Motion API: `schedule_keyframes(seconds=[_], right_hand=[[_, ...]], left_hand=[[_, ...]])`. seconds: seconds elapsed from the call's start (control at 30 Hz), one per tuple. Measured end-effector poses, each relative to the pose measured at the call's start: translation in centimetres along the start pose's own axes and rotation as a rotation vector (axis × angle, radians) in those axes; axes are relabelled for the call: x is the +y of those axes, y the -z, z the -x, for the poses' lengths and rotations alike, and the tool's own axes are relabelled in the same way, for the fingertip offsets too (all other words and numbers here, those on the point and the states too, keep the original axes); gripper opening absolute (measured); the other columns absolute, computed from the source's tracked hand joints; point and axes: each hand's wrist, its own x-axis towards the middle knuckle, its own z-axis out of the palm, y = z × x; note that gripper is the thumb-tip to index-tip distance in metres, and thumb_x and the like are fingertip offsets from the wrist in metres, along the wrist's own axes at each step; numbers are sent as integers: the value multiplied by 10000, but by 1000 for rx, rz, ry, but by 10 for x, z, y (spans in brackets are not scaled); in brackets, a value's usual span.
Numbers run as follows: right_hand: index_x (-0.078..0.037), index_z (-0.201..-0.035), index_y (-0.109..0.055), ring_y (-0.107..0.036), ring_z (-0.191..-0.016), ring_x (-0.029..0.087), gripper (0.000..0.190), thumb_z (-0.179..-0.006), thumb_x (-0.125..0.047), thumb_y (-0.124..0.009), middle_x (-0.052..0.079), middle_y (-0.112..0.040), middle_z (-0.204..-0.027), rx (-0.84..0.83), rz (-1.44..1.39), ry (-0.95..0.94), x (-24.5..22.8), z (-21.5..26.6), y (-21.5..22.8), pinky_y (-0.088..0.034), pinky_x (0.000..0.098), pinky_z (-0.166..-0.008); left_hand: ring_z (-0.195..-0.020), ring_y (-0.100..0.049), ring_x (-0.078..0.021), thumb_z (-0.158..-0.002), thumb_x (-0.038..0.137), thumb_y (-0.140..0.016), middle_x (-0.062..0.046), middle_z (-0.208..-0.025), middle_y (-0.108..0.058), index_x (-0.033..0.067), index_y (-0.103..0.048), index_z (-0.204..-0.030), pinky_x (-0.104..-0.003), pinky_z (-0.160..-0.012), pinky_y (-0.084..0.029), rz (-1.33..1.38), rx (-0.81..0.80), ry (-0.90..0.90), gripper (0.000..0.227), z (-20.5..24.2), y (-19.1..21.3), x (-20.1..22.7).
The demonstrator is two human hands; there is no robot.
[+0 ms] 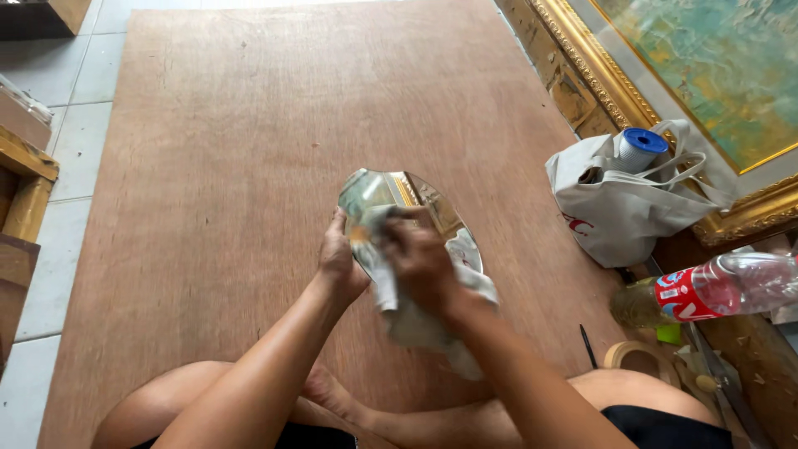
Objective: The person wipes a decorative mirror with a cloth, then pours liquid from a bottle onto the surface and spreads it with a brush. Finally, the person uses a compass-like tool to trace or mark the mirror's surface.
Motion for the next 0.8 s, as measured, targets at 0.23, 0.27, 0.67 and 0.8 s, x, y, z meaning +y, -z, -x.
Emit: schedule_keyframes(seconds=[0.23, 0.27, 0.67, 0.8], right_hand=[[-346, -1475, -706, -723, -1212, 531, 427, -1176, -497, -440, 54, -555, -1467, -188, 155, -432, 133, -39, -84, -604, 670, -1040], [-302, -1465, -721, -722, -1233, 514, 400, -1168, -419, -481, 91, -573, -1433, -144, 267, -441, 166, -40, -79, -613, 649, -1044], [-243, -1488, -670, -728, -1235, 519, 416, -1116, -366, -532, 166, -590, -1411, -5, 383, -605, 240, 27, 4, -603, 664, -1031], [-211, -1349, -736, -725, -1096, 595, 361, -1054, -309, -553, 240, -684, -1246, -45, 124, -276, 92, 8, -28, -593, 732, -920]], left_hand=[[-1260, -749, -484, -1079, 754, -467, -239, -1398, -770, 72, -747, -1442, -727, -1142, -544, -33, -24, 128, 821, 28, -11, 14], [-1271, -742, -484, -1082, 755, -459, -238, -1405, -766, 69, -746, -1446, -729, -1147, -538, -21, -12, 123, 828, 26, -10, 14], [-1245, -760, -431, -1156, 565, -500, -211, -1435, -755, 209, -603, -1649, -642, -1135, -580, -101, -72, -67, 617, 25, -5, 13], [-1440, -642, -473, -1133, 675, -391, -210, -1614, -640, 350, -318, -1793, -677, -1249, -483, -69, -130, -160, 739, 20, 0, 20]])
